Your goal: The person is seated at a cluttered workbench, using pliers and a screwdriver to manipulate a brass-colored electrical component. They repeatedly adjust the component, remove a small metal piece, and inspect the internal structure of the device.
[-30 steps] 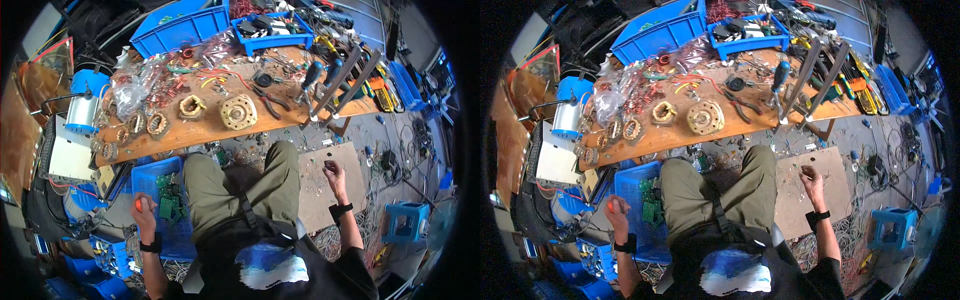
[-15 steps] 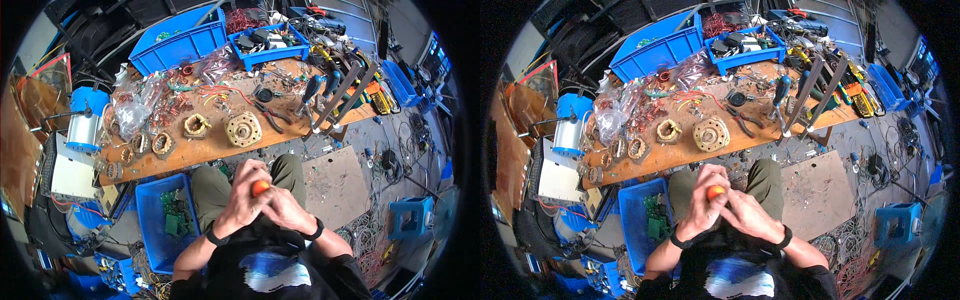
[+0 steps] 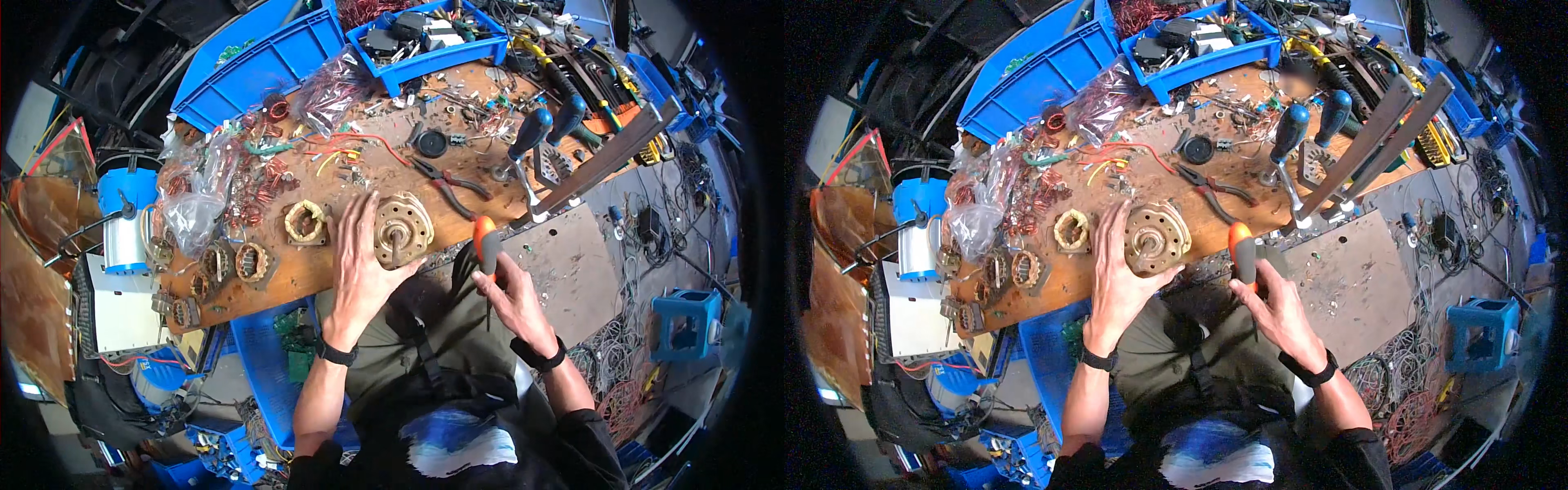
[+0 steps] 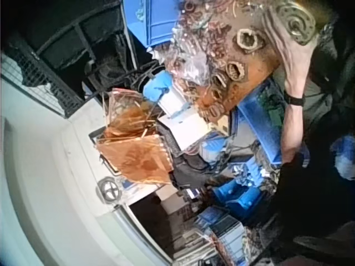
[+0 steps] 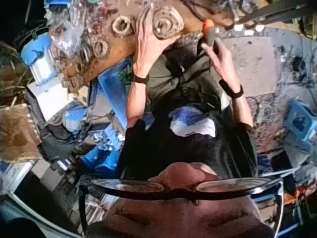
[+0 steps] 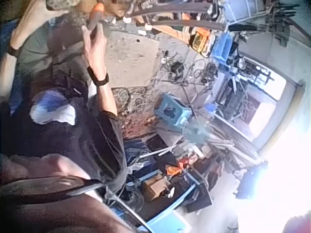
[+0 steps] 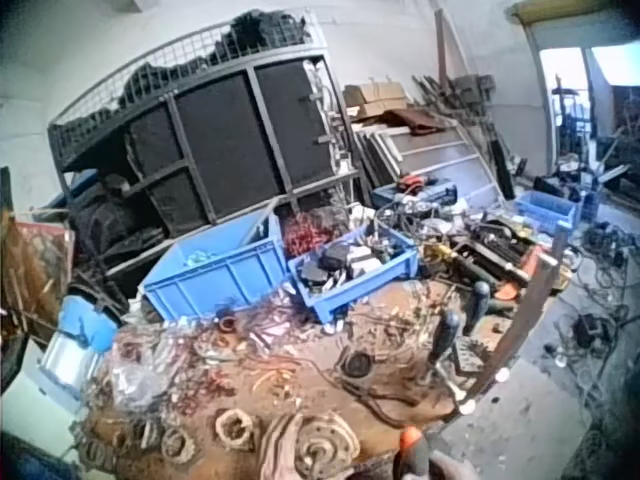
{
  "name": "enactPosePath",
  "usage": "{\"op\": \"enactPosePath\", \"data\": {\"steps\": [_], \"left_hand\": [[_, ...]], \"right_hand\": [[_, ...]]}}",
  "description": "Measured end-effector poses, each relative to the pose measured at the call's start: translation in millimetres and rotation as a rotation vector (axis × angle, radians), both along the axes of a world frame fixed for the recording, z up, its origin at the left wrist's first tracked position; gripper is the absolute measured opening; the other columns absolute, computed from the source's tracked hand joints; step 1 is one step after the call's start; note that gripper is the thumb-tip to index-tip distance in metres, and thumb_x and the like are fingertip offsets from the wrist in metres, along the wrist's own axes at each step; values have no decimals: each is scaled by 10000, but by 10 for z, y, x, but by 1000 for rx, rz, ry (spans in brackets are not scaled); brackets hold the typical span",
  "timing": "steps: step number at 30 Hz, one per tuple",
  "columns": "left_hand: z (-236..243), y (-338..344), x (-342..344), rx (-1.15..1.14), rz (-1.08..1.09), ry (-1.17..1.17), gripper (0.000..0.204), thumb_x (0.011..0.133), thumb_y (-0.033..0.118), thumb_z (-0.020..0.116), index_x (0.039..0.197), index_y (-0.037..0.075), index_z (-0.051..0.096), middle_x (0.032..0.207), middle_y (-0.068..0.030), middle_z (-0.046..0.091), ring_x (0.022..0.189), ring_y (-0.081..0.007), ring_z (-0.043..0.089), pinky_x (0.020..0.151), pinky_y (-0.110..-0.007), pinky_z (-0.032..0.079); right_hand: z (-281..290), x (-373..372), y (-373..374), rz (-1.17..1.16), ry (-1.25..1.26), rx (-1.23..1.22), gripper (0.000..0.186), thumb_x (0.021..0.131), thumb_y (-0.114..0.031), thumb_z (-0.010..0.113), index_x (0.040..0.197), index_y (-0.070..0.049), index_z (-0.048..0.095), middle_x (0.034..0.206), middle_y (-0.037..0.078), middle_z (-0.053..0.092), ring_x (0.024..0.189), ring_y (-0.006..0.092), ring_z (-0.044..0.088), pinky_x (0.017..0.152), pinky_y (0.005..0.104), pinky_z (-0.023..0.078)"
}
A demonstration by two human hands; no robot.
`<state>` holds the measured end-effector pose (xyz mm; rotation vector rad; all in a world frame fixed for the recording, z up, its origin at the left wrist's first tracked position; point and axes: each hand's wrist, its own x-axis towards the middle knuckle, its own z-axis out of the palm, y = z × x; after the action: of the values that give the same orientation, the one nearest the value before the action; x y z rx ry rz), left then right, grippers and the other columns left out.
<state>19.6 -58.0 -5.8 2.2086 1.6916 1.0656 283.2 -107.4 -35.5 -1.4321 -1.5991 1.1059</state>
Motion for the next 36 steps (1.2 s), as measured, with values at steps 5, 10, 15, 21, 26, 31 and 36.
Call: {"op": "enactPosePath", "data": {"steps": [5,10,15,21,26,31,36], "left_hand": [[-70,59,-86,56,-36,66,1055,649,293,1025,1523,10,505,1473,-176,635,1359,-384,600,1262,-542,360],[-8,67,-63,48,-64,43,1033,644,294,1025,1497,-14,530,1453,-172,655,1336,-380,625,1263,-580,341],[7,-29,-14,23,-60,19,997,624,273,1034,1456,-19,570,1401,-175,681,1280,-372,658,1268,-597,326],[129,90,-32,-109,9,-177,940,670,314,1013,1414,-63,582,1263,-248,696,1168,-421,687,1042,-505,551],[282,241,-13,-173,85,-162,682,744,286,976,1249,-48,662,1197,-229,733,1110,-329,729,992,-436,572],[226,305,-21,-159,115,-149,629,797,345,938,1207,-45,665,1165,-235,740,1077,-356,730,974,-456,559],[182,336,-12,-160,118,-214,613,822,347,923,1209,-47,658,1170,-247,740,1098,-374,729,971,-466,554]], "right_hand": [[214,-137,485,-16,-126,110,315,1051,-247,695,1190,16,590,794,200,627,686,405,617,652,454,483],[209,-293,1113,-95,-193,544,322,1005,-115,703,1295,-11,607,1006,215,659,944,411,671,805,497,537],[58,-362,1435,-171,-246,567,362,991,-125,723,1320,-17,615,1021,216,672,932,418,666,815,496,552],[-22,-450,1656,-90,-352,558,371,906,-70,753,1267,-39,674,1055,224,678,1011,427,648,902,516,534],[-72,-428,1788,-96,-392,622,344,884,-43,746,1226,-48,707,1121,203,664,1064,427,637,940,505,534],[25,-435,1571,-67,-268,666,344,906,-42,741,1250,-52,720,1159,178,692,1122,391,667,982,461,543],[385,-515,1265,126,49,572,277,1003,-83,675,1263,5,719,1166,191,751,1074,330,743,928,401,569]]}}
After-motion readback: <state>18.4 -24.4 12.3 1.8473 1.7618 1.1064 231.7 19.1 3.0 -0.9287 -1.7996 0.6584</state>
